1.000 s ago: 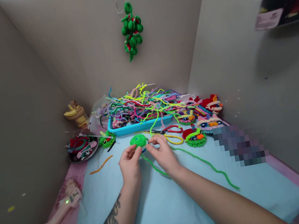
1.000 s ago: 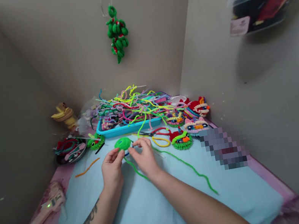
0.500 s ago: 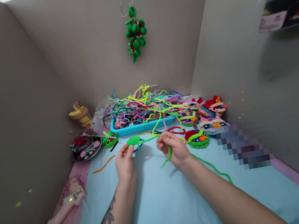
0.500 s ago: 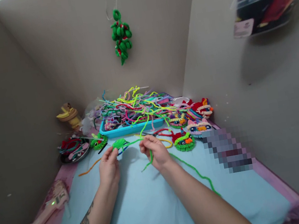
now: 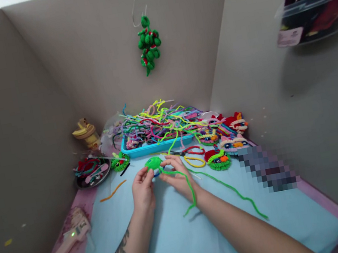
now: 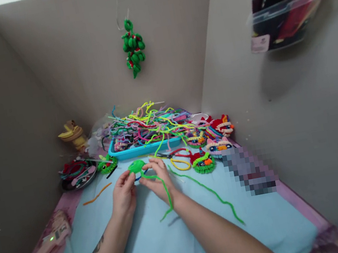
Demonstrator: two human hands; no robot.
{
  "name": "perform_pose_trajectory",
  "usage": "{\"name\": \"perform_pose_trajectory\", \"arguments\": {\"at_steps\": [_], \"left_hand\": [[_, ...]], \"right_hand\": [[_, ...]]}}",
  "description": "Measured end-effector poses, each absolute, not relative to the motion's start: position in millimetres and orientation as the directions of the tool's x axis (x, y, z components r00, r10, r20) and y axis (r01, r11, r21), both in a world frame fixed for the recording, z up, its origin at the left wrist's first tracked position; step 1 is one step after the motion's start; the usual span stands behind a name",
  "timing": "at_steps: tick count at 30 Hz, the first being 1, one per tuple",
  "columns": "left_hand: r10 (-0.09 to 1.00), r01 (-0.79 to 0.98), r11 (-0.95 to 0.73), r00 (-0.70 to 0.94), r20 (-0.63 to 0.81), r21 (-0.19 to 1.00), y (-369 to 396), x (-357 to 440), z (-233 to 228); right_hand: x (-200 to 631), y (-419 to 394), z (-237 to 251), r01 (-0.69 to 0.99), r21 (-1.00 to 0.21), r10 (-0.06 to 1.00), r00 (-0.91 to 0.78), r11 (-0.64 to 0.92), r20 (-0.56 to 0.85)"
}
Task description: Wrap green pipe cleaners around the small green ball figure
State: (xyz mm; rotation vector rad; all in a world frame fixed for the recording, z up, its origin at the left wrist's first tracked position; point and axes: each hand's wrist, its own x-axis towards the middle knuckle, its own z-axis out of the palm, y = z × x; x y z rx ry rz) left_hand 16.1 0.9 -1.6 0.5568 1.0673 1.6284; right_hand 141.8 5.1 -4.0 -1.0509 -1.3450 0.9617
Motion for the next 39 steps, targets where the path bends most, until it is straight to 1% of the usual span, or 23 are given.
{"name": "perform_pose_trajectory", "arguments": {"at_steps": [2,4,6,9,11,13,16,20,23,26,29,33,37,39], "left_hand": [[0.934,-0.486,-0.04,-0.328,-0.139,0.873,-1,19,-2],[0.939,-0.458,-0.039,-0.321,-0.124,0.888,-2,22,-2],[0.945,-0.441,-0.036,-0.307,-0.112,0.897,-3,23,-1],[0.96,-0.434,-0.011,-0.258,-0.112,0.901,-4,25,0],[0.969,-0.44,0.008,-0.216,-0.115,0.898,-5,24,0],[0.977,-0.449,0.02,-0.183,-0.114,0.894,-6,24,2],[0.983,-0.451,0.019,-0.155,-0.099,0.892,-7,23,4],[0.981,-0.405,-0.032,-0.185,-0.048,0.914,-6,21,6],[0.974,-0.361,-0.063,-0.226,-0.022,0.931,-5,20,6],[0.977,-0.354,-0.048,-0.21,-0.029,0.934,-5,18,5],[0.985,-0.374,-0.021,-0.167,-0.045,0.927,-6,18,5],[0.994,-0.424,0.027,-0.083,-0.068,0.905,-7,18,5],[0.997,-0.449,0.074,0.003,-0.081,0.89,-7,16,4],[0.996,-0.447,0.084,0.024,-0.082,0.891,-6,14,3]], "right_hand": [[138,2,-5,0.132,-0.947,0.948,0.088,0.292,0.305],[137,3,-7,0.132,-0.952,0.944,0.147,0.277,0.295],[137,6,-10,0.036,-0.972,0.957,0.167,0.233,0.235],[137,11,-14,-0.188,-0.972,0.984,0.136,0.14,0.116],[138,13,-15,-0.298,-0.948,0.991,0.109,0.111,0.082],[139,14,-14,-0.352,-0.931,0.993,0.1,0.096,0.064],[139,13,-12,-0.341,-0.936,0.991,0.121,0.091,0.052],[137,9,-11,-0.23,-0.968,0.99,0.125,0.098,0.07],[137,5,-11,-0.146,-0.978,0.981,0.144,0.148,0.127],[140,5,-7,-0.118,-0.973,0.971,0.16,0.197,0.177],[147,9,-4,-0.155,-0.969,0.971,0.17,0.194,0.167],[154,15,-2,-0.243,-0.948,0.969,0.189,0.203,0.159],[156,17,-1,-0.365,-0.917,0.987,0.078,0.16,0.141],[155,17,-1,-0.395,-0.908,0.99,0.038,0.137,0.133]]}}
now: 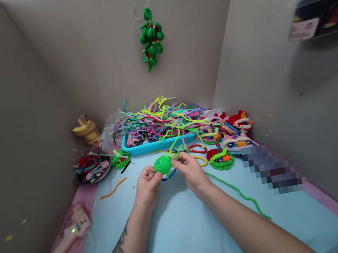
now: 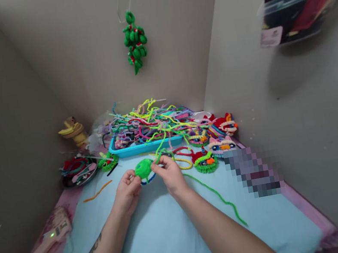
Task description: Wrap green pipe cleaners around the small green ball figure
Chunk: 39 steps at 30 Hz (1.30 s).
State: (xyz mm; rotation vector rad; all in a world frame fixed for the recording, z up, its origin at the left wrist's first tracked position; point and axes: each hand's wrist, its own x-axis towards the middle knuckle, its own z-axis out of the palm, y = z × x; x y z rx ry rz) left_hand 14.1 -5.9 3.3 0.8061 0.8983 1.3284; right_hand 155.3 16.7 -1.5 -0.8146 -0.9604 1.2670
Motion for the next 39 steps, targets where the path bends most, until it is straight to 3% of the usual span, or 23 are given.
{"name": "perform_pose_trajectory", "arguments": {"at_steps": [4,9,13,16,20,28,34,39], "left_hand": [[0.999,-0.361,0.043,-0.012,-0.05,0.932,-4,13,2],[0.948,-0.029,-0.127,-0.297,0.112,0.992,-7,17,1],[0.943,0.144,-0.174,-0.261,0.207,0.974,-13,23,1],[0.958,0.082,-0.135,-0.242,0.151,0.987,-13,25,0],[0.982,-0.145,-0.037,-0.189,0.009,0.989,-10,24,0],[0.992,-0.406,0.056,-0.083,-0.098,0.912,-9,24,4],[0.994,-0.313,0.044,-0.084,-0.073,0.949,-11,23,7],[0.996,-0.229,-0.021,-0.085,0.001,0.973,-11,22,8]], "right_hand": [[154,18,-4,-0.376,-0.917,0.991,0.037,0.135,0.131],[154,19,-8,-0.283,-0.949,0.974,0.212,0.142,0.083],[154,16,-8,-0.147,-0.971,0.963,0.221,0.191,0.156],[153,14,-8,-0.053,-0.974,0.965,0.159,0.221,0.211],[150,14,-10,-0.025,-0.97,0.967,0.092,0.243,0.24],[148,16,-12,-0.186,-0.965,0.983,0.052,0.184,0.178],[150,16,-11,-0.244,-0.956,0.986,0.025,0.164,0.163],[150,14,-9,-0.174,-0.966,0.981,0.013,0.192,0.193]]}}
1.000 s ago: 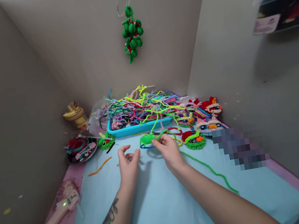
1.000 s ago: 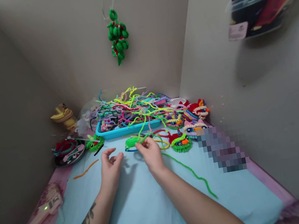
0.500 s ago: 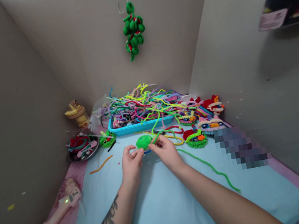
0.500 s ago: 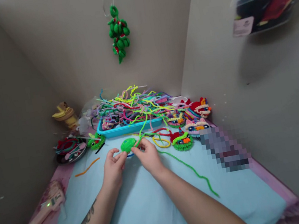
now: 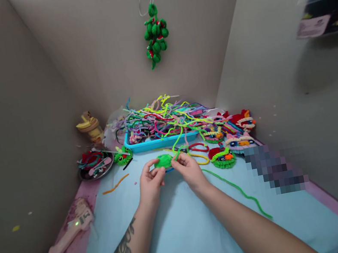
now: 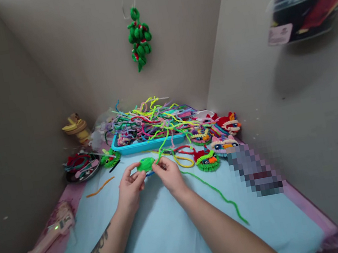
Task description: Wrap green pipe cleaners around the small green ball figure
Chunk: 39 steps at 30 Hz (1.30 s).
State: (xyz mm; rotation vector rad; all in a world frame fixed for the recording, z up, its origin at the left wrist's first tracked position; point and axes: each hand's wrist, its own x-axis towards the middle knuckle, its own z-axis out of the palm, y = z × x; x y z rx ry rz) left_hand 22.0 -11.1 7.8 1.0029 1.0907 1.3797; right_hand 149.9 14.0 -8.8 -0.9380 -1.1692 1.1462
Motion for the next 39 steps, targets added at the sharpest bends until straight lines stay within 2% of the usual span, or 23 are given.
{"name": "perform_pose_trajectory", "arguments": {"at_steps": [6,9,13,18,22,25,29,31,37,39], "left_hand": [[0.973,-0.219,-0.061,-0.231,0.008,0.974,-6,15,7],[0.97,-0.239,-0.064,-0.242,0.005,0.969,-4,10,8],[0.972,-0.29,-0.084,-0.234,0.014,0.953,-3,7,9],[0.985,-0.404,-0.053,-0.173,-0.019,0.913,-4,5,11],[0.99,-0.47,-0.034,-0.136,-0.034,0.882,-4,2,11],[0.988,-0.459,-0.041,-0.15,-0.032,0.887,-3,1,10],[0.983,-0.41,-0.049,-0.181,-0.028,0.911,-2,2,10],[0.985,-0.427,-0.04,-0.17,-0.037,0.904,-2,2,10],[0.989,-0.478,-0.007,-0.133,-0.065,0.878,-3,1,12],[0.986,-0.445,-0.018,-0.158,-0.059,0.895,-3,1,12]], "right_hand": [[166,21,-9,-0.042,-0.964,0.943,0.222,0.262,0.247],[183,32,-13,0.135,-0.961,0.922,0.274,0.243,0.272],[199,43,-18,0.443,-0.862,0.919,0.175,0.247,0.353],[197,46,-23,0.596,-0.773,0.94,0.087,0.217,0.331],[191,43,-21,0.556,-0.802,0.961,0.023,0.218,0.277],[188,38,-14,0.394,-0.892,0.97,0.007,0.219,0.241],[186,32,-5,0.177,-0.968,0.975,0.104,0.177,0.197],[185,33,-5,0.157,-0.974,0.977,0.112,0.164,0.182],[186,35,-9,0.262,-0.949,0.981,0.031,0.176,0.19],[186,35,-7,0.211,-0.964,0.984,0.037,0.165,0.176]]}}
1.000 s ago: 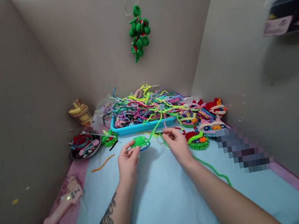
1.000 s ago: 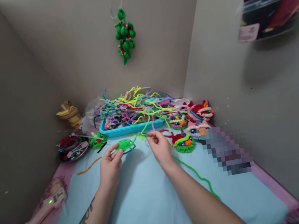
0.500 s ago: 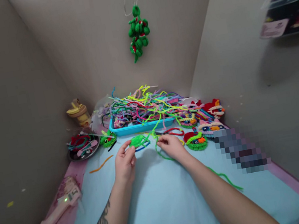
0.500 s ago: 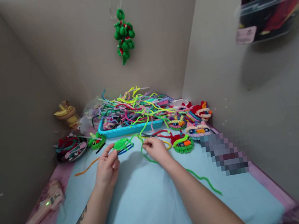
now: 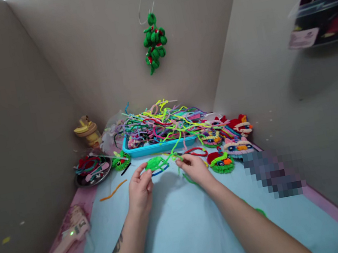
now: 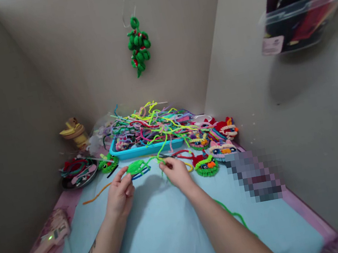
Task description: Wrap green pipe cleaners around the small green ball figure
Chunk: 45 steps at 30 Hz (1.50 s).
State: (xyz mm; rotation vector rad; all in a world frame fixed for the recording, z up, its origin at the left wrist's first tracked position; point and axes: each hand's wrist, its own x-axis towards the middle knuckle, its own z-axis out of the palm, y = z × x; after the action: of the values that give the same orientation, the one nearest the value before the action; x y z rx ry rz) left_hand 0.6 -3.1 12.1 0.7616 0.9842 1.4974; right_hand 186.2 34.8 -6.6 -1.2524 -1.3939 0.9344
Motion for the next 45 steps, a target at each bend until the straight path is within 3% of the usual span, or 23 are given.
{"name": "perform_pose_trajectory", "arguments": {"at_steps": [5,7,13,17,26,37,45], "left_hand": [[0.973,-0.256,-0.051,-0.229,-0.009,0.965,-3,3,12],[0.975,-0.225,-0.053,-0.222,0.001,0.973,-3,4,11],[0.986,-0.279,-0.043,-0.168,-0.004,0.959,-4,6,10],[0.989,-0.277,-0.042,-0.145,0.001,0.96,-5,8,12],[0.994,-0.174,-0.012,-0.109,-0.008,0.985,-8,15,13],[0.992,-0.216,-0.009,-0.125,-0.019,0.976,-6,16,6],[0.994,-0.301,0.006,-0.099,-0.038,0.954,-6,17,3]], "right_hand": [[185,31,0,-0.214,-0.967,0.99,0.054,0.137,0.129],[182,28,1,-0.307,-0.942,0.991,0.053,0.134,0.124],[174,24,1,-0.235,-0.967,0.995,-0.003,0.1,0.103],[173,24,-1,-0.274,-0.957,0.995,0.014,0.098,0.098],[166,18,7,-0.389,-0.894,0.97,-0.173,-0.224,-0.168],[165,24,-1,-0.596,-0.791,0.972,0.072,-0.14,-0.226],[164,19,0,-0.369,-0.905,0.975,-0.014,-0.213,-0.224]]}}
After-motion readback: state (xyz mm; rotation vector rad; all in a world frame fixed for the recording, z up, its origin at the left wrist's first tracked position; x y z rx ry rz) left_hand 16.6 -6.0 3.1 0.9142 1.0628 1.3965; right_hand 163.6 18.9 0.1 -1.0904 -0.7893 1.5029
